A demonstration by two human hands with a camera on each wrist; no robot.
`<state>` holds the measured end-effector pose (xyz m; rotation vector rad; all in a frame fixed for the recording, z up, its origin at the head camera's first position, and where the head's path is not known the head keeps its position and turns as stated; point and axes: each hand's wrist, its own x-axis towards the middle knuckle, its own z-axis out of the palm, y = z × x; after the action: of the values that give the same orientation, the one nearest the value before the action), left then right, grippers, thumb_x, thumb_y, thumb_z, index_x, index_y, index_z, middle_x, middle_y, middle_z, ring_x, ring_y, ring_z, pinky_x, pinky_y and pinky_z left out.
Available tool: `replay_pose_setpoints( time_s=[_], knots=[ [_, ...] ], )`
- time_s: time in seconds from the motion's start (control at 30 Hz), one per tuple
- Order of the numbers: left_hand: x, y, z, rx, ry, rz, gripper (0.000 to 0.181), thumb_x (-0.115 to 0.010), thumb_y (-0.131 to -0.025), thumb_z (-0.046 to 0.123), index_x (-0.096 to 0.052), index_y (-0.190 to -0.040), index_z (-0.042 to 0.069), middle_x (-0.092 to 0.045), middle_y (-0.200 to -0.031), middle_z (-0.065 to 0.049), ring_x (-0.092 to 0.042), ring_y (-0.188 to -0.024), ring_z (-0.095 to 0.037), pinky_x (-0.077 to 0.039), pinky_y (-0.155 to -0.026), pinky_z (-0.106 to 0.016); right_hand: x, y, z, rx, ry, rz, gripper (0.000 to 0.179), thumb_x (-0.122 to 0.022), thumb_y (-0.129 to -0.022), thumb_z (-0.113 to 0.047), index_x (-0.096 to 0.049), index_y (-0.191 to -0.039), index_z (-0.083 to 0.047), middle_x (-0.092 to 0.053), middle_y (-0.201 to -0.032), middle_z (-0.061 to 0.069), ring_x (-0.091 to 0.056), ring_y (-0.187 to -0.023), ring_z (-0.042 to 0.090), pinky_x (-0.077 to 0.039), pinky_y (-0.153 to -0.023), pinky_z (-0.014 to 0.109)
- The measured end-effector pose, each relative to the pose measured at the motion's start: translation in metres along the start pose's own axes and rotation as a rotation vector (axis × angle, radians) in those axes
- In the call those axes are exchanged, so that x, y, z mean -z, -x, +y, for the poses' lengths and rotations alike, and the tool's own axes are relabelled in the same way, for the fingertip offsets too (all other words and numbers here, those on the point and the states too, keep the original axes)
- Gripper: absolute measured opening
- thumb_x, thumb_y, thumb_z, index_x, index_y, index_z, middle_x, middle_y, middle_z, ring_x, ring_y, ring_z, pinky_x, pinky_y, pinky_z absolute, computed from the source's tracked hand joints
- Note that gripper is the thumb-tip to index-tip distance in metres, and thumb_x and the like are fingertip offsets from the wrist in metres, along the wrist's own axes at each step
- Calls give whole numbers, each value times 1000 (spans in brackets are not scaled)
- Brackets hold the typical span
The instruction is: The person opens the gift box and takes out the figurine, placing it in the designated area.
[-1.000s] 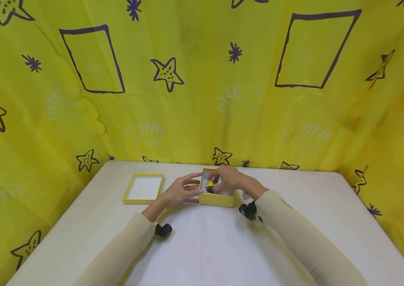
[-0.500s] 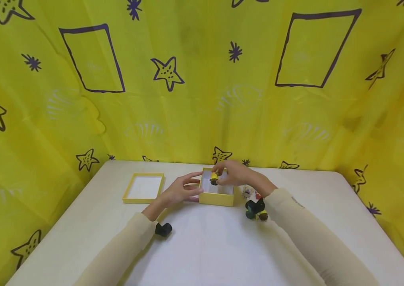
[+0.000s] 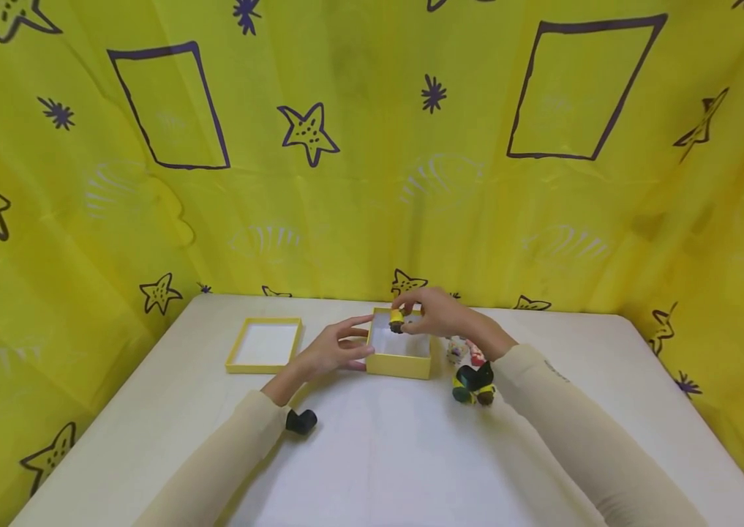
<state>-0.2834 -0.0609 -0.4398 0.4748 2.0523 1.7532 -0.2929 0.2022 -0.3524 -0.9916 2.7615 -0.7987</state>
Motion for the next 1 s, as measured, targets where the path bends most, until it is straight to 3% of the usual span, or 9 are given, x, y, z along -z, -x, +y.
replay_pose_setpoints(
  time_s=[0.57,1.0],
  knots=[
    [-2,-1,-2,1,-15,13,75,-79,-93,19,-43,-158,25,-50,-150,-17,-63,-122,-30,-63,-83,-40,3,12,7,25,-11,30,37,-77,-91,-11,-69,-127,-5,-69,-107,6,-52,-72,19,-49,-63,28],
    [0,0,-2,-27,5,-7,74,-76,-95,14,-40,-159,21,-46,-152,-21,-62,-123,-30,-63,-85,-41,13,47,11,5,-11,38,38,-77,-92,-10,-67,-128,-4,-66,-109,7,-53,-74,19,-49,-62,27]
  ],
)
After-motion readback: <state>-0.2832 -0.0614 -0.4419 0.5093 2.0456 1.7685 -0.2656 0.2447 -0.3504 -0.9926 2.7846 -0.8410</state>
